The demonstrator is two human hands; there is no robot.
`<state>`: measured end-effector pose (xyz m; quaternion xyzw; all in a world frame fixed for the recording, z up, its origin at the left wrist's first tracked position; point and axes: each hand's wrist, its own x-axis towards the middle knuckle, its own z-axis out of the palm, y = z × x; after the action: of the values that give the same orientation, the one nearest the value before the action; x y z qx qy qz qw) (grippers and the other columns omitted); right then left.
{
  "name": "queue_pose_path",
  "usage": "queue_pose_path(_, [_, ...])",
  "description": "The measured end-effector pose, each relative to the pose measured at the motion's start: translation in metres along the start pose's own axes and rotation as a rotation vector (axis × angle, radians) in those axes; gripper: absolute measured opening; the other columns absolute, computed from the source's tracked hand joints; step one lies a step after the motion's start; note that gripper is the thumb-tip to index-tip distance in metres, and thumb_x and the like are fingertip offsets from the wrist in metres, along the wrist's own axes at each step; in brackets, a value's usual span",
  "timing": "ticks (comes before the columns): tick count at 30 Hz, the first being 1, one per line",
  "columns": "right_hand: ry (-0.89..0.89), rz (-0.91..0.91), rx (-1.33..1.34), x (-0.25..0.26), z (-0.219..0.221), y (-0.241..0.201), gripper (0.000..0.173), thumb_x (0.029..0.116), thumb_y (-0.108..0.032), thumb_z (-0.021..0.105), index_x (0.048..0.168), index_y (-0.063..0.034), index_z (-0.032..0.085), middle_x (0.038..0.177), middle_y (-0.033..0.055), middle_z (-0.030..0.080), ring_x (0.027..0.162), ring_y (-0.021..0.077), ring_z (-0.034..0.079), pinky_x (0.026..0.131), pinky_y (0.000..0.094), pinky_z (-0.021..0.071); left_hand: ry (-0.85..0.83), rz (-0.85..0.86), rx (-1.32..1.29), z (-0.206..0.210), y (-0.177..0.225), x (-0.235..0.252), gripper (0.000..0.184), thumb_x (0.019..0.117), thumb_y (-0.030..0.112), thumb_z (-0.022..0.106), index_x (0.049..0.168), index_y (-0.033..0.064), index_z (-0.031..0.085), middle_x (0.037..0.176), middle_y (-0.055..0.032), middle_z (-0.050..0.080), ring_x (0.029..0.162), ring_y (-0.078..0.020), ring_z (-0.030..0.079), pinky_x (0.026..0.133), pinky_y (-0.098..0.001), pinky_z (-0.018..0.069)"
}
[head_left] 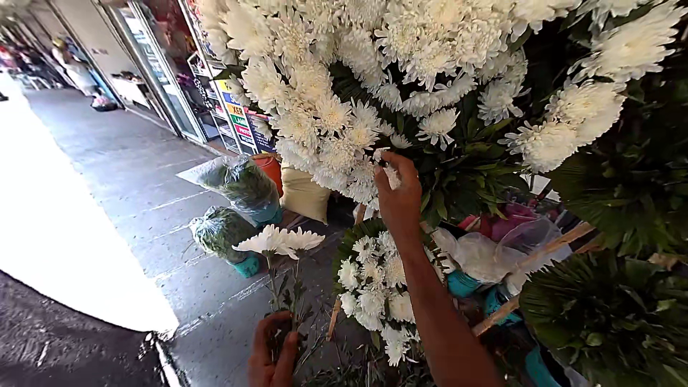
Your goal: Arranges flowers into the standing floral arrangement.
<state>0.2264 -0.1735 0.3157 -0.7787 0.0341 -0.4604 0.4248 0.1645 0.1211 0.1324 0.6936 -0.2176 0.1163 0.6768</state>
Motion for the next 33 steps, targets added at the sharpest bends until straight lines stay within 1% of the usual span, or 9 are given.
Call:
queue_pose_path(3, [-0.430,0.153,0.290,-0.097,0.005,-0.007,0.025,0.1021,-0.024,0.061,0.113,-0.0038,0.071,0.103,0.0057,0.073,0.093,0.0131,0.070,0.084,0.0343,0.0599,-0.048,0.050,-0.041,0.000,0.017,-0.001,0.036,0.0979,0.017,0.063,0.133,0.0179,0.054,0.118,0.0079,0.064,0.097,-0.0023,0.065,0.082,-0.0242,0.0582])
queue_pose_path(5, [-0.724,0.337,0.568,-0.128,0.017,-0.007,0.029,0.1050,-0.021,0.058,0.119,0.0024,0.068,0.110,0.0102,0.072,0.098,0.0162,0.070,0.089,0.0353,0.0594,-0.102,0.063,-0.038,0.009,0.030,0.002,0.036,0.0994,0.020,0.064,0.134,0.0201,0.055,0.118,0.0081,0.065,0.097,-0.0019,0.065,0.082,-0.0235,0.0580])
queue_pose_path(9, [-0.443,0.647,0.985,-0.140,0.030,-0.017,0.020,0.1066,-0.014,0.051,0.117,0.0008,0.060,0.104,0.0118,0.070,0.092,0.0207,0.070,0.083,0.0386,0.0603,-0.099,0.072,0.008,0.025,0.035,0.012,0.040,0.0957,0.025,0.070,0.132,0.0148,0.057,0.112,0.0020,0.067,0.093,-0.0071,0.066,0.080,-0.0251,0.0591])
queue_pose_path(19, [-0.290,0.763,0.936,-0.133,0.025,-0.001,0.017,0.1060,-0.013,0.054,0.110,-0.0004,0.064,0.100,0.0116,0.068,0.085,0.0178,0.067,0.076,0.0349,0.0594,-0.123,0.095,-0.014,0.022,0.019,0.008,0.047,0.0913,0.027,0.077,0.131,0.0124,0.057,0.110,0.0005,0.068,0.089,-0.0089,0.068,0.076,-0.0255,0.0615])
queue_pose_path(22, [-0.232,0.729,0.894,-0.133,0.025,0.004,0.013,0.1024,-0.008,0.059,0.108,0.0020,0.065,0.095,0.0114,0.070,0.079,0.0165,0.068,0.074,0.0328,0.0604,0.042,0.032,-0.024,0.005,0.002,0.012,0.037,0.0997,0.024,0.063,0.131,0.0054,0.056,0.112,-0.0003,0.065,0.090,-0.0068,0.065,0.077,-0.0251,0.0583])
queue_pose_path(24, [-0.149,0.709,0.896,-0.136,0.024,0.003,0.012,0.1036,-0.008,0.057,0.110,0.0005,0.062,0.090,0.0088,0.068,0.074,0.0140,0.067,0.071,0.0298,0.0601,0.198,-0.125,-0.012,-0.010,-0.019,0.022,0.037,0.0981,0.014,0.053,0.133,0.0009,0.053,0.109,-0.0048,0.064,0.069,-0.0071,0.061,0.054,-0.0242,0.0539])
queue_pose_path(26, [-0.080,0.655,0.877,-0.138,0.022,0.004,0.015,0.1047,-0.010,0.055,0.114,-0.0006,0.061,0.092,0.0077,0.068,0.077,0.0137,0.067,0.075,0.0308,0.0602,0.210,-0.249,0.072,-0.022,-0.043,0.028,0.038,0.0968,0.011,0.049,0.133,0.0010,0.053,0.105,-0.0064,0.062,0.060,-0.0090,0.055,0.046,-0.0265,0.0479])
queue_pose_path(30, [-0.176,0.642,0.926,-0.148,0.028,-0.001,0.014,0.1052,-0.008,0.052,0.113,-0.0009,0.061,0.097,0.0074,0.070,0.083,0.0146,0.070,0.081,0.0336,0.0619,-0.083,-0.189,0.134,0.003,-0.042,0.024,0.035,0.0963,0.014,0.057,0.128,-0.0021,0.059,0.110,-0.0095,0.067,0.085,-0.0123,0.065,0.073,-0.0325,0.0583])
queue_pose_path(33, [-0.281,0.689,0.999,-0.160,0.038,-0.002,0.015,0.1050,-0.007,0.051,0.114,-0.0014,0.062,0.099,0.0085,0.071,0.084,0.0161,0.071,0.082,0.0349,0.0624,-0.183,-0.129,-0.079,0.040,-0.016,0.021,0.063,0.0981,0.044,0.063,0.138,-0.0023,0.051,0.112,-0.0018,0.066,0.083,-0.0023,0.062,0.072,-0.0239,0.0557])
